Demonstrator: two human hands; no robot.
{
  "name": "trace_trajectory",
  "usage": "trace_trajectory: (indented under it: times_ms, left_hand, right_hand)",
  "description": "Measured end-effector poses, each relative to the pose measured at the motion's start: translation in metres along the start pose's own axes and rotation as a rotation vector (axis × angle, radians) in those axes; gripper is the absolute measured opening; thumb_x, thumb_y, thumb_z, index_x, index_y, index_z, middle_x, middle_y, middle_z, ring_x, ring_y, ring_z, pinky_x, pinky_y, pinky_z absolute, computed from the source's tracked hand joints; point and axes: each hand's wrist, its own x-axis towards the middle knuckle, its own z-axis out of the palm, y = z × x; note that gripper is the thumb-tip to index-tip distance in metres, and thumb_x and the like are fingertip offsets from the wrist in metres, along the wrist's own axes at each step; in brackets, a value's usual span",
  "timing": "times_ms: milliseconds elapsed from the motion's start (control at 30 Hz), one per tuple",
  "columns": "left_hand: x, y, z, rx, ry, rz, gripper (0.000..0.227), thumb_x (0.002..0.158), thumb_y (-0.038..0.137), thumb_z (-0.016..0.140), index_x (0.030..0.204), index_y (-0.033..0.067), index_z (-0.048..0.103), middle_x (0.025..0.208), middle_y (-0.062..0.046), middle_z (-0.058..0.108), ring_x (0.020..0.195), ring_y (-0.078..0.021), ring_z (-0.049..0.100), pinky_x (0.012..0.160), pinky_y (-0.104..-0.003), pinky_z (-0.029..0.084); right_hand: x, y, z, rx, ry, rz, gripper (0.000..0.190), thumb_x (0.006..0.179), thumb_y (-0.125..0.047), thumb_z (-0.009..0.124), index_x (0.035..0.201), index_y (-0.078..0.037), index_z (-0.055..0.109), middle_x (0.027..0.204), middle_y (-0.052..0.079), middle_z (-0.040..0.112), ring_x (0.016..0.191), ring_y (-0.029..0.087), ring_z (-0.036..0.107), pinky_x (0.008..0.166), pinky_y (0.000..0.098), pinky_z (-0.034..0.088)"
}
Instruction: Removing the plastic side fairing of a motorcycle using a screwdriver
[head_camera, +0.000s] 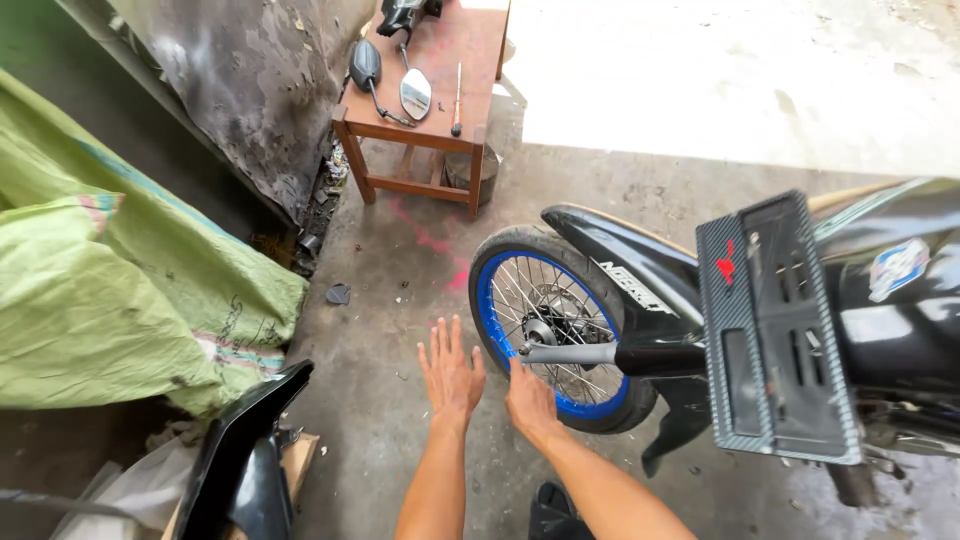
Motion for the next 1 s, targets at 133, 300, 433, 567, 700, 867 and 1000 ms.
trace_trajectory:
  times_ms: [133, 300, 433, 567, 700, 867, 1000]
  left_hand:
    - [0.009, 0.023, -0.062, 0.030, -0.063, 0.034, 0.073, 0.090, 0.037, 0.061, 0.158, 0.0214, 0.040, 0.159, -0.012, 0.045, 0.146, -0.0270, 0.045, 0.123, -0.057, 0.025]
    - [0.018, 0.028, -0.129, 0.133, -0.207, 0.112, 0.078, 0.089, 0.038, 0.061, 0.160, 0.0231, 0.033, 0.162, -0.012, 0.040, 0.150, -0.0253, 0.039, 0.123, -0.056, 0.024]
    - [0.034, 0.014, -0.160, 0.068, -0.160, 0.232, 0.079, 0.088, 0.031, 0.061, 0.160, 0.0159, 0.032, 0.165, -0.014, 0.031, 0.152, -0.0302, 0.030, 0.123, -0.052, 0.017]
    - [0.076, 0.001, -0.197, 0.125, -0.232, 0.322, 0.077, 0.090, 0.035, 0.059, 0.160, 0.0151, 0.032, 0.165, -0.016, 0.030, 0.152, -0.0315, 0.028, 0.122, -0.053, 0.017]
    - [0.124, 0.003, -0.220, 0.094, -0.273, 0.400, 0.077, 0.091, 0.034, 0.059, 0.159, 0.0132, 0.032, 0.166, -0.018, 0.029, 0.153, -0.0320, 0.027, 0.122, -0.053, 0.017]
    - [0.181, 0.012, -0.218, 0.131, -0.264, 0.480, 0.078, 0.089, 0.035, 0.059, 0.159, 0.0122, 0.033, 0.166, -0.018, 0.029, 0.153, -0.0317, 0.027, 0.123, -0.054, 0.015]
    - [0.231, 0.041, -0.206, 0.112, -0.233, 0.550, 0.079, 0.088, 0.036, 0.061, 0.158, 0.0116, 0.035, 0.165, -0.018, 0.031, 0.151, -0.0330, 0.030, 0.123, -0.054, 0.017]
  right_hand:
    - [-0.019, -0.023, -0.062, 0.024, -0.065, 0.113, 0.048, 0.090, -0.011, 0.049, 0.137, -0.018, 0.048, 0.122, 0.014, 0.065, 0.103, 0.044, 0.071, 0.088, 0.0591, 0.058]
    - [-0.032, -0.060, -0.126, 0.091, -0.104, 0.198, 0.047, 0.090, -0.010, 0.048, 0.137, -0.015, 0.052, 0.127, 0.017, 0.064, 0.111, 0.044, 0.069, 0.094, 0.0578, 0.056]
    - [-0.041, -0.091, -0.154, 0.144, 0.003, 0.307, 0.038, 0.090, -0.011, 0.048, 0.128, -0.015, 0.052, 0.125, 0.014, 0.064, 0.112, 0.044, 0.063, 0.095, 0.0571, 0.049]
    - [-0.037, -0.112, -0.161, 0.171, 0.098, 0.343, 0.031, 0.092, -0.016, 0.049, 0.123, -0.014, 0.052, 0.111, 0.017, 0.067, 0.097, 0.045, 0.066, 0.085, 0.0578, 0.051]
    - [-0.020, -0.130, -0.178, 0.113, 0.137, 0.459, 0.030, 0.099, -0.024, 0.048, 0.128, -0.014, 0.052, 0.123, 0.015, 0.064, 0.098, 0.045, 0.068, 0.087, 0.0583, 0.052]
    - [0.015, -0.166, -0.241, 0.192, 0.243, 0.505, 0.029, 0.100, -0.019, 0.046, 0.126, -0.011, 0.055, 0.116, 0.016, 0.064, 0.096, 0.045, 0.067, 0.084, 0.0589, 0.053]
    - [0.062, -0.169, -0.284, 0.229, 0.319, 0.559, 0.033, 0.101, -0.020, 0.043, 0.132, -0.012, 0.053, 0.126, 0.014, 0.065, 0.101, 0.044, 0.068, 0.088, 0.0577, 0.053]
